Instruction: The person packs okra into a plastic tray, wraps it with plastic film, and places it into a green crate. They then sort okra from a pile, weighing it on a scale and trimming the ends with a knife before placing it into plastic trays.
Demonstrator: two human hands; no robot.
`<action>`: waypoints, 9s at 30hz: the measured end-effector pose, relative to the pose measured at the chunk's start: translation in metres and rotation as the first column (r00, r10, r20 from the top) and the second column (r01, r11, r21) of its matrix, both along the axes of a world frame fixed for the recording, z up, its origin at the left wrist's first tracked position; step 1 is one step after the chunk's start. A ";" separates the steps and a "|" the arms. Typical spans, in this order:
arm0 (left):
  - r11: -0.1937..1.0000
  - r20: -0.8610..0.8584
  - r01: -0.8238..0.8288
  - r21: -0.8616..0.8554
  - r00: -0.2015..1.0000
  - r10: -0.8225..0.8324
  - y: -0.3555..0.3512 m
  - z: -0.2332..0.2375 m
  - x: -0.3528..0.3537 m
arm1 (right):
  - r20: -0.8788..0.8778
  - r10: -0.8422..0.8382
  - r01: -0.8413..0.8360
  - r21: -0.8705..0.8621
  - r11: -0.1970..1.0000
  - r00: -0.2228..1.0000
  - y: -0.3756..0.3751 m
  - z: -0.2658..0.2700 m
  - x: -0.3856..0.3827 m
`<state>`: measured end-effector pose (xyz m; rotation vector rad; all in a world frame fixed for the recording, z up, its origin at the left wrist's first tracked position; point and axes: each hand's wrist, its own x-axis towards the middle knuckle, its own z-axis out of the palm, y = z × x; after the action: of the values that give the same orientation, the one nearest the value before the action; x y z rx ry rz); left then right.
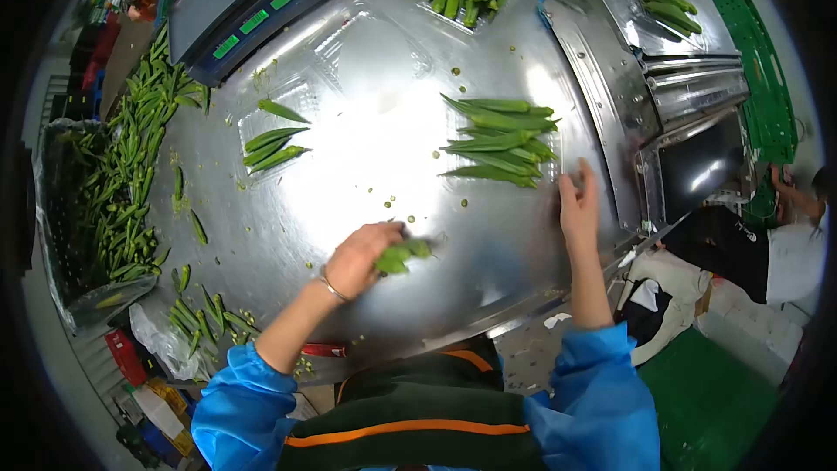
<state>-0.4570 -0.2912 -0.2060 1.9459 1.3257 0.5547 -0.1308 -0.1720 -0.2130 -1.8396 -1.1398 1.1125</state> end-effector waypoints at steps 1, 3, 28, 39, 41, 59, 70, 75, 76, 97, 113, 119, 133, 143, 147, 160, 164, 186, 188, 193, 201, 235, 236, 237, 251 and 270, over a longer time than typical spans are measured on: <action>0.998 -0.051 0.071 0.003 0.996 -0.070 -0.010 -0.009 -0.002 | 0.522 0.006 -0.134 0.207 0.969 0.853 -0.002 0.001 -0.001; 0.994 -0.114 0.074 0.080 0.991 -0.064 -0.034 0.000 -0.019 | 0.419 -0.062 -0.074 0.300 0.951 0.906 0.003 0.030 -0.043; 0.818 -0.079 -0.565 0.102 0.816 0.573 -0.100 0.120 -0.157 | 0.635 0.751 -0.930 0.359 -0.076 0.184 -0.141 -0.010 -0.268; 0.917 -0.453 -0.139 0.374 0.835 0.312 0.092 0.015 -0.205 | 0.430 0.815 -0.916 0.275 0.291 0.388 -0.167 0.043 -0.272; 0.943 -0.514 -0.124 0.308 0.813 0.275 0.098 -0.005 -0.201 | 0.448 0.784 -0.902 0.241 0.358 0.431 -0.156 0.044 -0.272; 0.288 -0.086 -0.860 0.420 0.279 0.957 -0.134 -0.019 -0.313 | 0.058 0.685 -0.677 -0.108 0.728 0.727 0.009 -0.018 -0.341; 0.375 -0.169 -0.845 0.382 0.336 0.927 -0.174 -0.032 -0.341 | 0.023 0.870 -0.866 0.114 0.488 0.493 -0.054 0.068 -0.439; 0.451 -0.066 -0.840 0.303 0.454 0.889 -0.211 -0.010 -0.352 | 0.059 0.998 -0.989 0.149 0.020 0.029 -0.120 0.078 -0.577; 0.500 -0.170 -0.837 0.220 0.472 0.865 -0.227 0.003 -0.355 | 0.145 0.986 -0.977 0.187 -0.104 -0.077 -0.130 0.082 -0.603; -0.247 0.620 -0.649 -0.720 -0.761 0.191 -0.216 -0.009 -0.540 | -0.172 0.983 -0.975 -0.223 0.022 0.062 -0.226 0.027 -0.897; 0.286 0.644 -0.613 -0.737 -0.506 0.573 -0.203 0.014 -0.373 | -0.398 0.914 -0.996 -0.083 0.042 0.071 -0.131 0.066 -0.699; 0.045 0.491 -0.702 -0.710 -0.449 0.746 -0.289 0.024 -0.353 | -0.157 0.987 -0.999 0.001 0.036 0.036 -0.143 0.077 -0.694; -0.022 0.446 -0.762 -0.647 -0.402 0.800 -0.331 0.036 -0.308 | 0.868 0.413 -0.779 0.052 -0.625 -0.274 -0.206 0.021 -0.722; 0.221 0.589 -0.678 -0.701 -0.374 0.716 -0.325 0.031 -0.299 | 0.700 0.670 -0.819 0.219 -0.531 -0.247 -0.241 0.040 -0.690; 0.197 0.594 -0.600 -0.775 -0.586 0.551 -0.343 0.015 -0.303 | 0.347 0.791 -0.782 0.207 -0.588 -0.504 -0.278 0.062 -0.640; 0.435 0.711 -0.593 -0.677 -0.378 0.593 -0.358 0.038 -0.319 | -0.685 0.688 -0.919 -0.388 -0.066 0.240 -0.236 0.068 -0.642; 0.412 0.700 -0.615 -0.672 -0.346 0.625 -0.357 0.039 -0.314 | -0.861 0.345 -0.913 -0.407 -0.029 0.373 -0.225 0.076 -0.609; 0.465 0.635 -0.439 -0.769 -0.444 0.632 -0.361 0.053 -0.305 | 0.877 0.443 -0.924 0.000 -0.383 -0.183 -0.192 0.024 -0.647; 0.547 0.685 -0.430 -0.718 -0.575 0.447 -0.359 0.042 -0.303 | 0.875 0.459 -0.892 0.073 -0.445 -0.157 -0.192 0.033 -0.653; 0.315 0.663 -0.658 -0.684 -0.380 0.645 -0.336 0.033 -0.302 | -0.030 0.986 -0.971 -0.169 -0.169 -0.166 -0.252 0.093 -0.621; 0.365 0.468 -0.311 -0.878 -0.721 0.511 -0.348 0.020 -0.307 | 0.325 0.946 -0.999 0.040 -0.021 -0.007 -0.246 0.046 -0.548; 0.170 0.507 -0.705 -0.688 -0.300 0.808 -0.332 0.025 -0.307 | -0.624 0.658 -0.905 -0.241 0.351 0.422 -0.181 0.051 -0.601; 0.170 0.509 -0.705 -0.689 -0.303 0.806 -0.332 0.022 -0.304 | -0.717 0.565 -0.907 -0.246 0.342 0.407 -0.185 0.055 -0.597; 0.162 0.501 -0.811 -0.563 -0.179 0.847 -0.330 0.019 -0.301 | -0.716 0.569 -0.909 -0.245 0.338 0.404 -0.187 0.057 -0.595; 0.233 0.638 -0.682 -0.693 -0.431 0.638 -0.341 0.044 -0.321 | 0.580 0.813 -0.978 0.194 -0.078 0.050 -0.197 0.009 -0.652; 0.317 0.346 -0.938 0.138 0.345 0.872 -0.340 0.052 -0.337 | -0.788 0.595 -0.807 -0.451 -0.382 0.159 -0.237 0.085 -0.591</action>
<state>-0.7936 -0.6310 -0.1537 1.0383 2.2638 1.5724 -0.7218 -0.4094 -0.1278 -1.0868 -1.9051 3.3466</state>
